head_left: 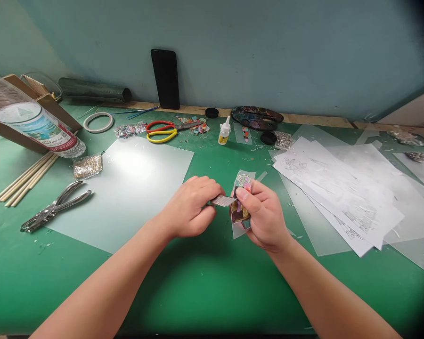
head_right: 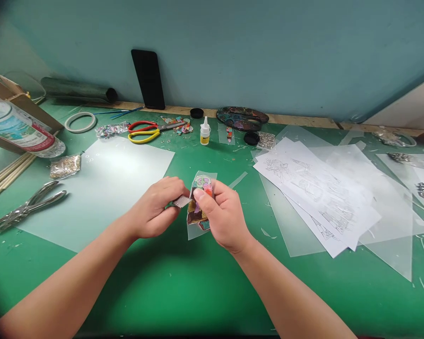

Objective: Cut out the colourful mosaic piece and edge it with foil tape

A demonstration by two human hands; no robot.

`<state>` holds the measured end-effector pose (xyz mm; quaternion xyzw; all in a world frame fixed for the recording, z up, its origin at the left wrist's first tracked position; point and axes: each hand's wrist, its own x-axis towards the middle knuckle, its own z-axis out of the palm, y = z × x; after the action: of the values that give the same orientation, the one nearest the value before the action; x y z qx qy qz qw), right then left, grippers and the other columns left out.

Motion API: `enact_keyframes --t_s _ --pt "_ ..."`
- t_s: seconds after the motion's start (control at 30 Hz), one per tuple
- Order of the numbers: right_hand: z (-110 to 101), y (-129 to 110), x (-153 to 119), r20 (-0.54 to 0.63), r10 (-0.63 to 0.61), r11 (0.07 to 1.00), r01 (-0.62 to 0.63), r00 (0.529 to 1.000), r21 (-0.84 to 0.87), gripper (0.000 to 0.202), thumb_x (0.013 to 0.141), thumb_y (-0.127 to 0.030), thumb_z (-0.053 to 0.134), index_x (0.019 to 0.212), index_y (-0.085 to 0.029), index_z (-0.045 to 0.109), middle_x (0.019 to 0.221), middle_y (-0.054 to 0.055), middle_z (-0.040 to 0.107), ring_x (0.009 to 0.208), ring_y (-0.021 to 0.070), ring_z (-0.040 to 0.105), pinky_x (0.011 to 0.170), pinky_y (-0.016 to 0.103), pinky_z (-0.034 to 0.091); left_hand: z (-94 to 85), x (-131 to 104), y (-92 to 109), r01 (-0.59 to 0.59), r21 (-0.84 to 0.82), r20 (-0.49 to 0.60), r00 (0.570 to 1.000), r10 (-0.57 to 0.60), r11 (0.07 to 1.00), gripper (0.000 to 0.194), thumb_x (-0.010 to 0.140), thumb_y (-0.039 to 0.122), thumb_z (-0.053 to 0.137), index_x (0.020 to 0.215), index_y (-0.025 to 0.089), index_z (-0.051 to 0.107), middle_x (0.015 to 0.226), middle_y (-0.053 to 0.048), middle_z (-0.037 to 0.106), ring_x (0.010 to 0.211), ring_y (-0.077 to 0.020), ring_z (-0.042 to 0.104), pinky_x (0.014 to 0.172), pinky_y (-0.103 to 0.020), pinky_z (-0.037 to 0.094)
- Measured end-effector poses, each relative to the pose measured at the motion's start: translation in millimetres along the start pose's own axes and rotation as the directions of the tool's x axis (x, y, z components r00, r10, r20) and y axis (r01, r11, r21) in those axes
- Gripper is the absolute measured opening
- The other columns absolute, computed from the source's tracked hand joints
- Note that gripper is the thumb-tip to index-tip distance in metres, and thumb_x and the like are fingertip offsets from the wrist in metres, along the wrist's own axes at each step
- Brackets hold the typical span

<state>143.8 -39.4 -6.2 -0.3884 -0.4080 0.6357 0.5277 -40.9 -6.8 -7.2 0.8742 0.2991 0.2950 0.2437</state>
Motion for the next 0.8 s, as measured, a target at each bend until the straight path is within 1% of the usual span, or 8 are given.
enact_keyframes --t_s 0.23,0.33,0.5,0.8 --pt "-1.2 -1.1 -2.4 0.063 0.002 1.000 -0.002 0.998 -0.002 0.032 0.091 -0.041 0.074 0.074 -0.020 0.058 0.057 -0.007 0.045 0.044 0.0055 0.034 0.038 0.018 0.034 -0.7 0.6 -0.2 -0.016 -0.031 0.017 1.000 0.017 0.999 0.013 0.074 0.012 0.039 0.080 0.024 0.038 0.068 0.000 0.049 0.064 -0.0207 0.042 0.064 -0.037 0.030" --pt "-1.8 -0.8 -2.8 0.068 -0.009 1.000 0.010 0.998 -0.011 0.032 0.091 -0.040 0.074 0.073 -0.019 0.057 0.058 -0.007 0.045 0.045 0.0054 0.034 0.040 0.018 0.034 -0.3 0.8 0.0 -0.026 -0.041 0.017 1.000 0.026 0.999 0.013 0.073 0.012 0.039 0.079 0.024 0.037 0.067 0.000 0.047 0.063 -0.0204 0.040 0.064 -0.036 0.029" --pt "-2.5 -1.4 -4.1 0.075 -0.019 0.999 0.020 0.997 -0.024 0.030 0.091 -0.040 0.074 0.075 -0.019 0.059 0.058 -0.007 0.046 0.046 0.0054 0.036 0.041 0.017 0.035 -0.8 0.0 -0.1 -0.026 -0.047 0.017 1.000 0.027 0.999 0.013 0.073 0.012 0.039 0.078 0.024 0.035 0.067 0.001 0.045 0.063 -0.0202 0.039 0.063 -0.037 0.028" --pt "-1.5 -2.2 -4.3 0.081 -0.018 0.999 0.020 0.997 -0.033 0.030 0.091 -0.040 0.074 0.075 -0.019 0.059 0.058 -0.006 0.048 0.045 0.0063 0.039 0.039 0.018 0.035 -0.5 0.0 0.5 -0.025 -0.052 0.012 1.000 0.026 0.998 0.013 0.072 0.012 0.038 0.079 0.023 0.038 0.068 0.000 0.046 0.063 -0.0198 0.039 0.063 -0.037 0.030"
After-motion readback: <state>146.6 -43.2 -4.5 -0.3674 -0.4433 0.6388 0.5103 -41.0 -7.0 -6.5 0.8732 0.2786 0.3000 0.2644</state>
